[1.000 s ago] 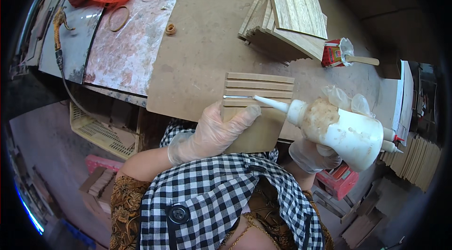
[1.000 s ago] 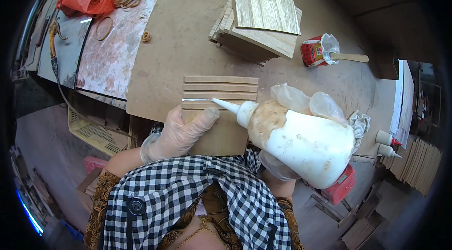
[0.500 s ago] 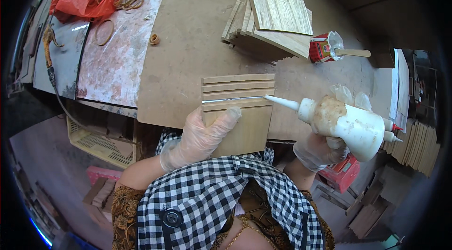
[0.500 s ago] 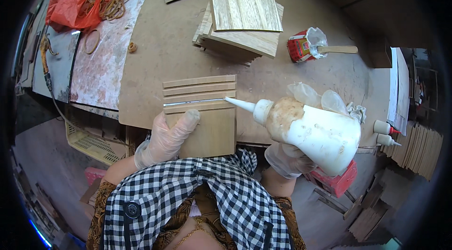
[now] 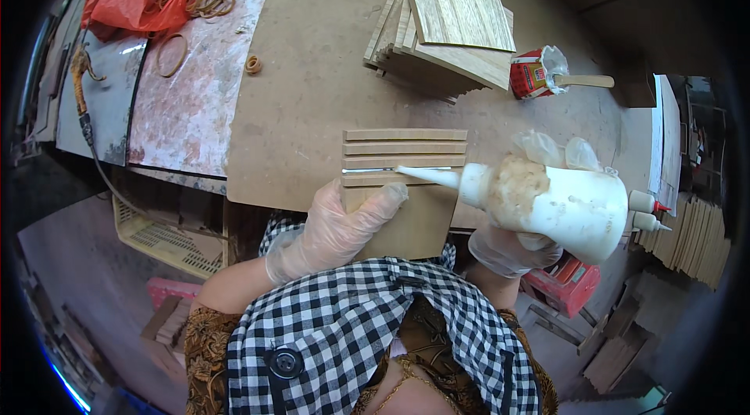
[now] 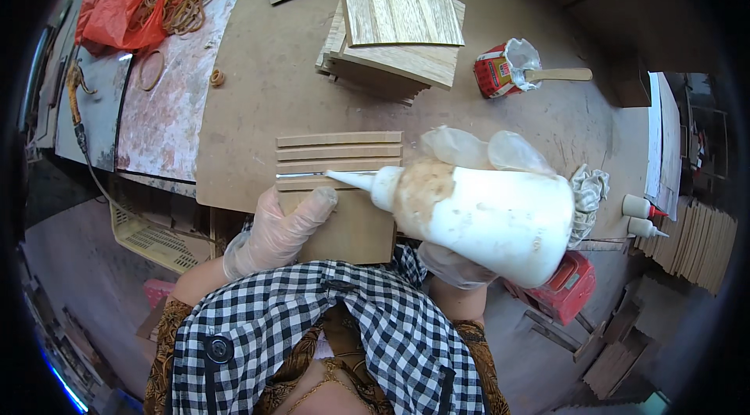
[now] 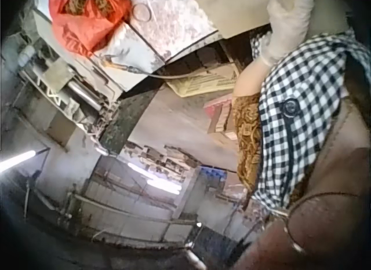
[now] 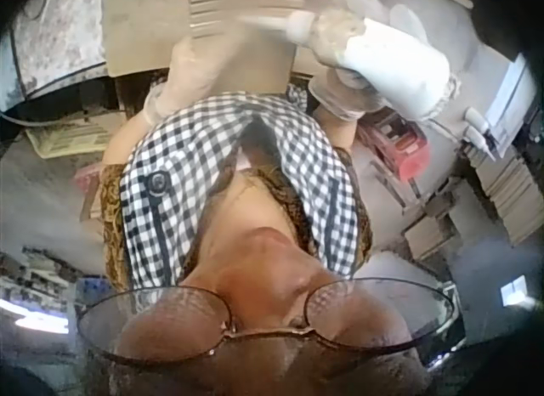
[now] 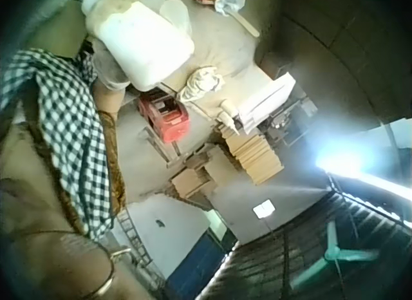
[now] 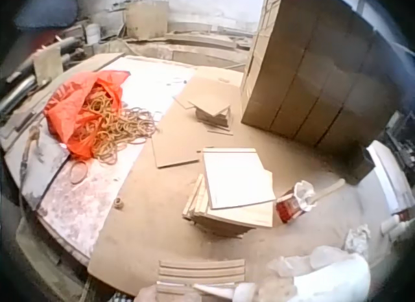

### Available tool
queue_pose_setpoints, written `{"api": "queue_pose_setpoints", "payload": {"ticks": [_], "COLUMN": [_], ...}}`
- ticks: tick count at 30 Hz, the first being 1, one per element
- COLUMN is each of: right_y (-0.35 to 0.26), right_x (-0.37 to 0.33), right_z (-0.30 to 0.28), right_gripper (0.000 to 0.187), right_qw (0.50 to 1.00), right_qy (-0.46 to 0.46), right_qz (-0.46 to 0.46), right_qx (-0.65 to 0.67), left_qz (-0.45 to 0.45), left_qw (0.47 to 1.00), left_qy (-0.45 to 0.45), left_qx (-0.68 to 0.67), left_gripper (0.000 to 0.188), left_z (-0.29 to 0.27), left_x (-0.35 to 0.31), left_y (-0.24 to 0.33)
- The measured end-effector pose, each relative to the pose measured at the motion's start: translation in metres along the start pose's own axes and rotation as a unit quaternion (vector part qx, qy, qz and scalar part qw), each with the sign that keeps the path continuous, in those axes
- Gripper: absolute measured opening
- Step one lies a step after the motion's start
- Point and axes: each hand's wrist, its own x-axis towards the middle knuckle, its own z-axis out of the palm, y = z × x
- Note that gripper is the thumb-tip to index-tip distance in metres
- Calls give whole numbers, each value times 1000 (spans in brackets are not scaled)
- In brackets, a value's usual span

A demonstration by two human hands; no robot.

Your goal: The person assembles a small wooden box by applying glue to the edges of thin wooden slats and joining them together. They use a squeeze bottle to apply adhesive, press the pieces into a rectangular frame, and secure the structure with a rubber band.

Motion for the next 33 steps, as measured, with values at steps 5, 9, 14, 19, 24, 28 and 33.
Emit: {"api": "queue_pose_setpoints", "payload": {"ticks": [5,9,14,19,24,28,33], "right_y": [4,-1,-9,-22,-33,-28,-8], "right_x": [-3,0,-1,15,31,24,10], "right_z": [-1,-32,-46,-32,-11,-9,21], "right_gripper": [65,64,67,79,73,64,65], "right_qw": [1000,999,997,998,994,992,998], "right_qy": [-5,19,-24,-37,88,7,-9], "right_qz": [9,6,27,-39,-63,-11,-1], "right_qx": [2,26,68,31,-8,122,60], "left_qz": [5,-2,-6,-9,-6,-2,10], "left_qw": [1000,999,999,998,999,1000,1000], "left_qy": [9,23,32,42,39,14,1], "left_qx": [-12,-34,-31,-44,-35,-11,15], "left_gripper": [33,32,32,31,31,30,32], "left_z": [1,0,-1,-1,0,0,4], "left_x": [-1,-2,1,-2,-3,-3,-2], "left_y": [1,2,-3,-3,-1,-2,0]}}
